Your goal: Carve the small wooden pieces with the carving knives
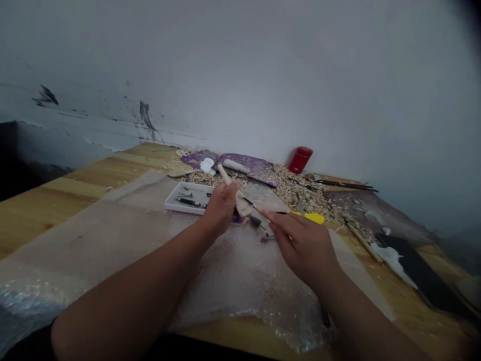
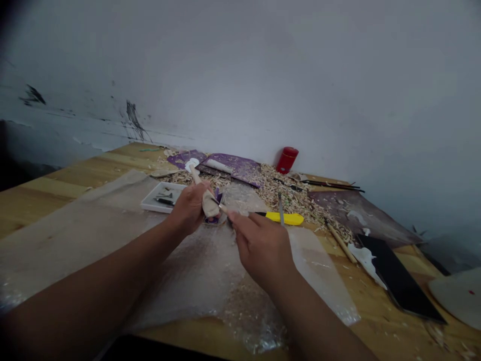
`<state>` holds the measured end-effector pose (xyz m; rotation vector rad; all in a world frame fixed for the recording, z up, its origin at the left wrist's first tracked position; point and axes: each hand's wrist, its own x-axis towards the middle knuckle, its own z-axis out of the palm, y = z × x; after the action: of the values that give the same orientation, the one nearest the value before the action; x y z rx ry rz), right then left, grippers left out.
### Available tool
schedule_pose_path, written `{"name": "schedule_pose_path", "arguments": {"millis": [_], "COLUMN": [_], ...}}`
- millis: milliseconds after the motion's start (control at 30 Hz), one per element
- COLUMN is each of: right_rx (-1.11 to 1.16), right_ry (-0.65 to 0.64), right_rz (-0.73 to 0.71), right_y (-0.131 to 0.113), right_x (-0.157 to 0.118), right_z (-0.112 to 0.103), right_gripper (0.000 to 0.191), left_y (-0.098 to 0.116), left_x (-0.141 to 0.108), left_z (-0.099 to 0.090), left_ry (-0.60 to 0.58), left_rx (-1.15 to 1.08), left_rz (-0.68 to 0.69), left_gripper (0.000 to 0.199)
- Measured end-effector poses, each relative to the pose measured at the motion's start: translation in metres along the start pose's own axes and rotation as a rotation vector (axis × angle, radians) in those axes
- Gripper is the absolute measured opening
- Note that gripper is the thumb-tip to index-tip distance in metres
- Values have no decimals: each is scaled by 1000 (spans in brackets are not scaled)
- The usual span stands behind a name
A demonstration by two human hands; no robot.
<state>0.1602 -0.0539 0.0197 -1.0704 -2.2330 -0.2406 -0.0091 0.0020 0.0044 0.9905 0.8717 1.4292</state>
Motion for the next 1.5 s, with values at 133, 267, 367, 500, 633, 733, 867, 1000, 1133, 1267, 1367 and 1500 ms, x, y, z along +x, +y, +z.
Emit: {"name": "schedule_pose_path", "arguments": {"millis": [133, 267, 367, 500, 633, 733, 867, 1000, 1133, 1267, 1367, 1500], "right_rx": [109, 185, 224, 313, 435, 417, 80, -37, 473, 555, 212, 36], "right_ry": [8, -11, -17, 1, 11, 41, 33, 2, -2, 20, 20, -29], "right_rz": [53, 108, 161, 249, 393, 369, 161, 115, 355, 380, 172, 111], "right_y": [1, 0, -3, -8, -13, -15, -18, -17, -6, -1, -6, -8], "right_x": [1, 1, 2, 2, 1, 0, -2, -2, 0, 1, 2, 1], "right_z": [1, 4, 5, 8, 14, 17, 14, 15, 30, 36, 26, 23], "right_gripper": [28, 28, 28, 27, 25, 25, 30, 34, 27, 28, 30, 33], "left_y": [1, 0, -2, -2, -1, -1, -2, -5, -6, -4, -3, -3], "left_x": [-1, -1, 0, -1, -3, -4, -3, 0, 1, 3, 4, 4], "left_z": [0, 0, 0, 2, 4, 4, 3, 1, 0, 1, 2, 1], "left_ry": [23, 31, 44, 69, 96, 107, 95, 95, 103, 131, 140, 136], "left_rx": [-8, 3, -5, -18, -17, -23, -1, 41, 45, 55, 57, 69], "left_rz": [23, 54, 77, 80, 91, 84, 56, 47, 38, 35, 13, 6], "left_gripper": [28, 31, 32, 31, 29, 28, 28, 27, 28, 27, 26, 27]}}
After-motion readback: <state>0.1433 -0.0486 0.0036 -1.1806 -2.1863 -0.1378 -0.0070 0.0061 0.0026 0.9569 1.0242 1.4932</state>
